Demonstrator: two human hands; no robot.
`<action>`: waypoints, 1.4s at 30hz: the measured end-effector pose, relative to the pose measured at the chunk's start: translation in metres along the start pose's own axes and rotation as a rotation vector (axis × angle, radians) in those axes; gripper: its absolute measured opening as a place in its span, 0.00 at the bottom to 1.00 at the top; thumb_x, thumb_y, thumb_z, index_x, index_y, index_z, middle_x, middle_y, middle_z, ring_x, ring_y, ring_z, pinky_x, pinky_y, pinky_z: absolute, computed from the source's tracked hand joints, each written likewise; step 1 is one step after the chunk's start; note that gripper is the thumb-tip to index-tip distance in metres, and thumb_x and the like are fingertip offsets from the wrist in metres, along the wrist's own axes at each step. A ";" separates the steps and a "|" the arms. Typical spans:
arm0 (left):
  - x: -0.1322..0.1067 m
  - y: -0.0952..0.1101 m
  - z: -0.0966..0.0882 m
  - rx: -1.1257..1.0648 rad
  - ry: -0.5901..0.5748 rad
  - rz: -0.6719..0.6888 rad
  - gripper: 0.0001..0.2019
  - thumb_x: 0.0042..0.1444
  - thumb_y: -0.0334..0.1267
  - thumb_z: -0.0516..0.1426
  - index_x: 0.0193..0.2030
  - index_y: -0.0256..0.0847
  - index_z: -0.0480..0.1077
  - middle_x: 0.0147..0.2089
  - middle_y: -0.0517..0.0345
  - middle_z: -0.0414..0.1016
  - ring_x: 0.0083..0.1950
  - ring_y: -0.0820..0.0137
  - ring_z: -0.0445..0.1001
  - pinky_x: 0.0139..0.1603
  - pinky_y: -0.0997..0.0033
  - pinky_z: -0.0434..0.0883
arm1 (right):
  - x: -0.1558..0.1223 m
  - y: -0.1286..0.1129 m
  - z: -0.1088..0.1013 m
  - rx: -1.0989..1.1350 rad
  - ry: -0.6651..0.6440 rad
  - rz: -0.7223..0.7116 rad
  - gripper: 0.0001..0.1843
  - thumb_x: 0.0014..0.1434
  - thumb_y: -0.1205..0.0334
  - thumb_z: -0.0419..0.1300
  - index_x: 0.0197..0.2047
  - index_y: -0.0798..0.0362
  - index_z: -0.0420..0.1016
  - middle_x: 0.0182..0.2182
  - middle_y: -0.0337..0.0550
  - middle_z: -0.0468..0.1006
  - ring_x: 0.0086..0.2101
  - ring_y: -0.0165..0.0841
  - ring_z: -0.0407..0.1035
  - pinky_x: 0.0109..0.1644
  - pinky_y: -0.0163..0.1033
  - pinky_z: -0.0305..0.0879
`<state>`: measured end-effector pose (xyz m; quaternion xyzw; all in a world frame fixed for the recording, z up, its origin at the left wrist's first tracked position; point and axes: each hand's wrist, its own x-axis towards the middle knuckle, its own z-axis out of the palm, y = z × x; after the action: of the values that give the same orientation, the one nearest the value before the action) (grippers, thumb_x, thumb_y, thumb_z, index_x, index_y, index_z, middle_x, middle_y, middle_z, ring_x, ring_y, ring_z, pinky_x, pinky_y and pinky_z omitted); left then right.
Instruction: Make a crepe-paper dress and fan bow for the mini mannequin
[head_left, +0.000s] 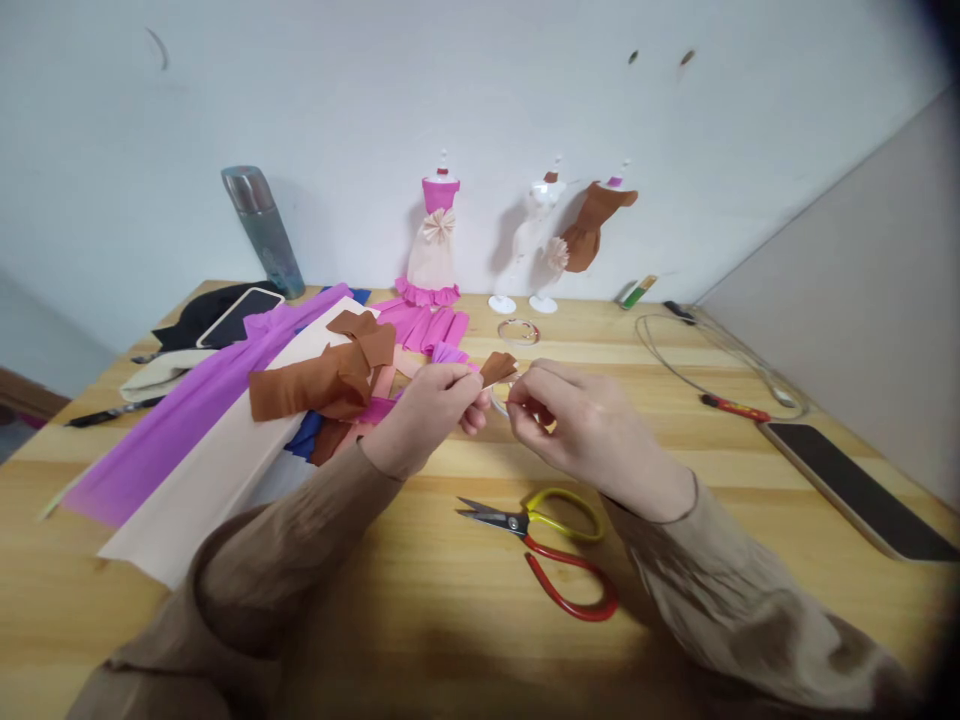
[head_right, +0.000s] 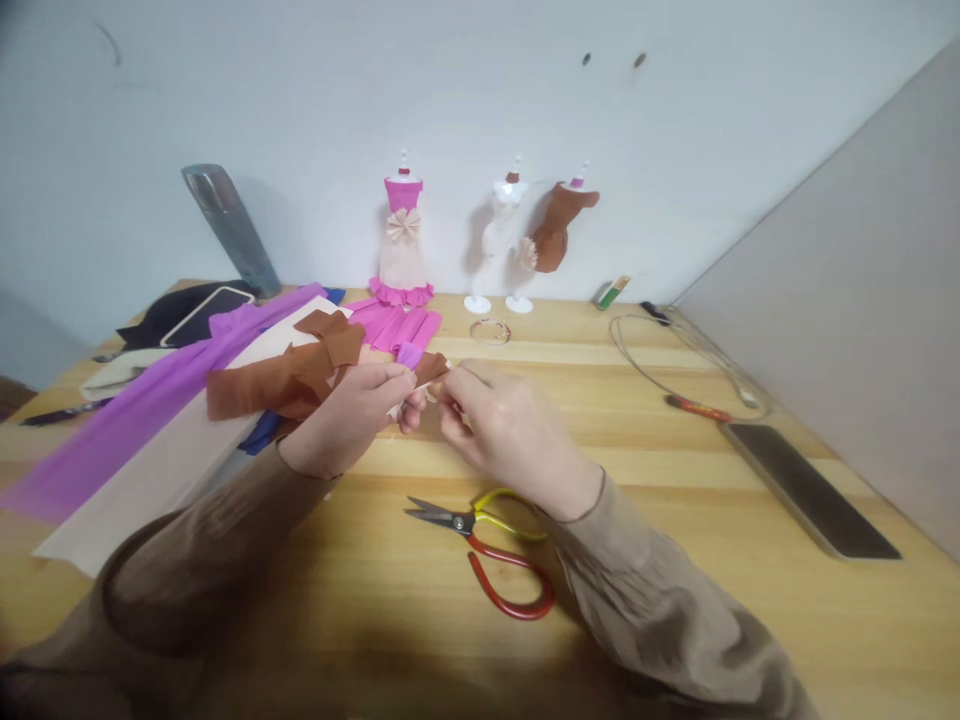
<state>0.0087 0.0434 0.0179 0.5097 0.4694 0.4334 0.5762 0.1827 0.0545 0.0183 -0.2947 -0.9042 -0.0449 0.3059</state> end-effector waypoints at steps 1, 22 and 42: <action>0.000 0.000 -0.001 -0.009 -0.016 -0.020 0.14 0.56 0.24 0.48 0.21 0.34 0.65 0.19 0.61 0.66 0.23 0.78 0.65 0.26 0.80 0.63 | 0.000 0.001 0.000 -0.003 -0.002 0.003 0.08 0.56 0.74 0.53 0.29 0.52 0.63 0.24 0.38 0.68 0.22 0.27 0.61 0.25 0.33 0.58; 0.003 0.004 -0.006 -0.186 -0.053 -0.212 0.17 0.59 0.25 0.47 0.19 0.35 0.62 0.28 0.56 0.71 0.27 0.78 0.70 0.30 0.77 0.68 | -0.001 0.008 0.001 0.040 0.025 -0.011 0.09 0.56 0.75 0.54 0.30 0.52 0.62 0.24 0.38 0.67 0.23 0.28 0.61 0.26 0.34 0.58; -0.002 -0.021 -0.005 0.981 0.295 0.617 0.11 0.65 0.34 0.44 0.30 0.42 0.58 0.28 0.59 0.65 0.30 0.69 0.65 0.32 0.68 0.58 | 0.002 -0.010 0.007 1.786 -0.002 0.773 0.10 0.55 0.60 0.67 0.32 0.51 0.69 0.36 0.38 0.78 0.42 0.31 0.78 0.40 0.30 0.75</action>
<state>0.0041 0.0396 -0.0029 0.7635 0.5202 0.3795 0.0496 0.1718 0.0495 0.0150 -0.2308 -0.4463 0.7613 0.4098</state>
